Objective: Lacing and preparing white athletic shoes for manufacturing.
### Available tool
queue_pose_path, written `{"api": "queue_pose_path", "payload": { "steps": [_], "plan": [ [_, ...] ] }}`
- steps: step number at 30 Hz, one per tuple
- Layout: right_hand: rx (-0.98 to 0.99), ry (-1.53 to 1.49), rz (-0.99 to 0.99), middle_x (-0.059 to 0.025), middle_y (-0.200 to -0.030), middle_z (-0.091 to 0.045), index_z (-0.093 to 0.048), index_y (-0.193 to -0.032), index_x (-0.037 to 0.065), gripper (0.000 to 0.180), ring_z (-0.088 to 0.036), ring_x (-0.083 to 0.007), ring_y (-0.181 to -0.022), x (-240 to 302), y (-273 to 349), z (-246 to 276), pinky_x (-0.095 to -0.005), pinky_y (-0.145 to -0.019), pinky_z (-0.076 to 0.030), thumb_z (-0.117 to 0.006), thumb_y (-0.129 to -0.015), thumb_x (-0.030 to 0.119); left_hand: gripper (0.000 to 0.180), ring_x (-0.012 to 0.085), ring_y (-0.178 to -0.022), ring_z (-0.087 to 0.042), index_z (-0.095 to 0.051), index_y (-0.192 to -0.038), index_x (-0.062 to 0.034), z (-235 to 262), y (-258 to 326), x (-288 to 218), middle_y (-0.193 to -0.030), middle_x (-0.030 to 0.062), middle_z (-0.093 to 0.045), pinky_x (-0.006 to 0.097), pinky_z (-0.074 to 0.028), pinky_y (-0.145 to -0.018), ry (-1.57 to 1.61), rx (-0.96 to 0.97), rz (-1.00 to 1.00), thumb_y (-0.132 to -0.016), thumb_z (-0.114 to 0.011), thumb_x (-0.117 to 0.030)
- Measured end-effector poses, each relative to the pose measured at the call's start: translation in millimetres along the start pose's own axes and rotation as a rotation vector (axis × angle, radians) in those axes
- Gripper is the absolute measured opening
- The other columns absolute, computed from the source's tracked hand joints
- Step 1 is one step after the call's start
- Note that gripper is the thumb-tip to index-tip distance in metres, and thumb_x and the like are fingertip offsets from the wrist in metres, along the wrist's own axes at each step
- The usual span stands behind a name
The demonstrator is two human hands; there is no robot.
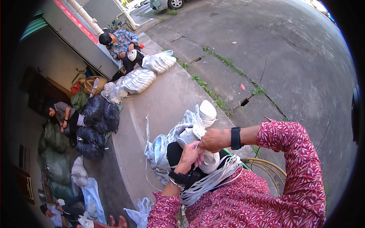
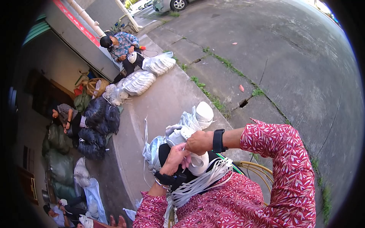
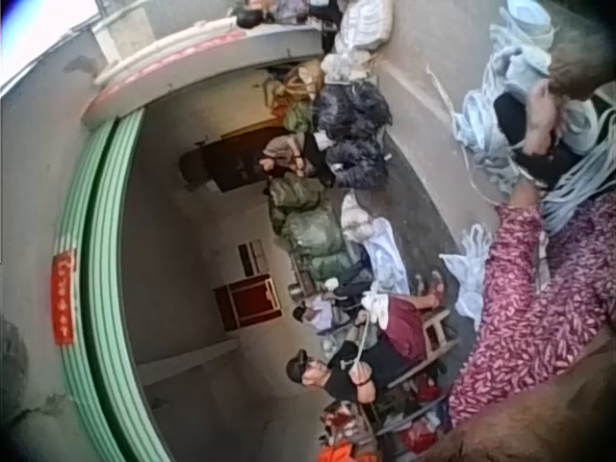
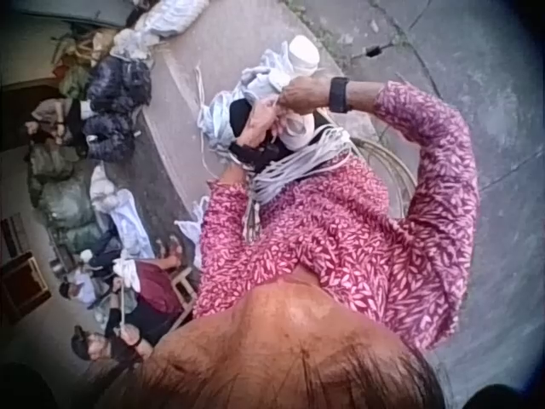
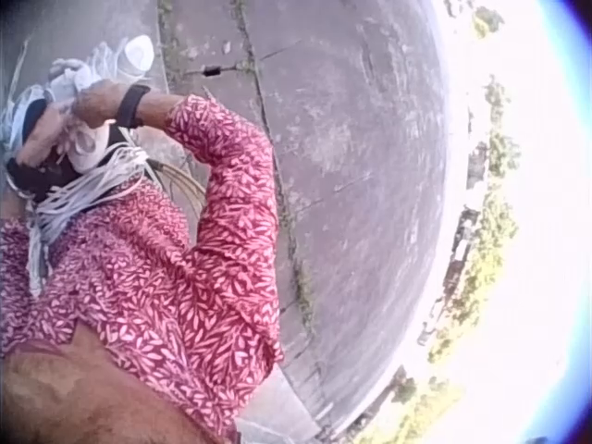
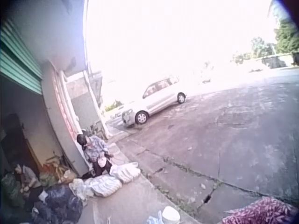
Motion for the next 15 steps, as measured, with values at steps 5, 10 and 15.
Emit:
{"api": "queue_pose_path", "payload": {
  "steps": [5, 10, 15],
  "plan": [
    [-0.018, -0.016, 0.019, -0.0165, -0.068, -0.063, -0.062, -0.075, 0.000, 0.011, -0.064, -0.0319, -0.065, 1, 1, -1, -0.0410, -0.056, -0.051, -0.057, -0.073, 0.010, 0.018, 0.0113, -0.036, -0.049, -0.059, -0.095, -0.0025, -3, 1, -1, -0.054, 0.0048, -0.055, 0.023, -0.035, -0.031, -0.245, -0.057, -0.088, -0.085, -0.045, -0.006],
    [-0.128, 0.073, 0.000, -0.0170, -0.067, -0.063, -0.063, -0.071, 0.000, 0.011, -0.064, -0.0318, -0.064, 3, 2, -1, -0.0408, -0.055, -0.051, -0.058, -0.072, 0.010, 0.022, 0.0128, -0.035, -0.049, -0.062, -0.093, -0.0036, -4, 4, -6, -0.049, 0.0061, -0.053, 0.025, -0.036, -0.031, -0.426, -0.134, -0.160, -0.083, -0.042, -0.006],
    [-0.062, -0.063, -0.038, -0.0190, -0.072, -0.063, -0.063, -0.076, -0.002, 0.012, -0.064, -0.0335, -0.068, 2, 2, 8, -0.0409, -0.059, -0.051, -0.058, -0.073, 0.009, 0.020, 0.0128, -0.035, -0.050, -0.059, -0.091, -0.0018, 5, -1, -12, -0.051, 0.0064, -0.055, 0.024, -0.035, -0.029, -0.265, -0.047, -0.013, -0.084, -0.041, -0.006]
  ]
}}
Point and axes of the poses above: each hand's wrist, its own y-axis away from the middle knuckle, its own z-axis out of the back of the hand, x = y × z, the point moved 2 cm from there along -y, towards the middle knuckle
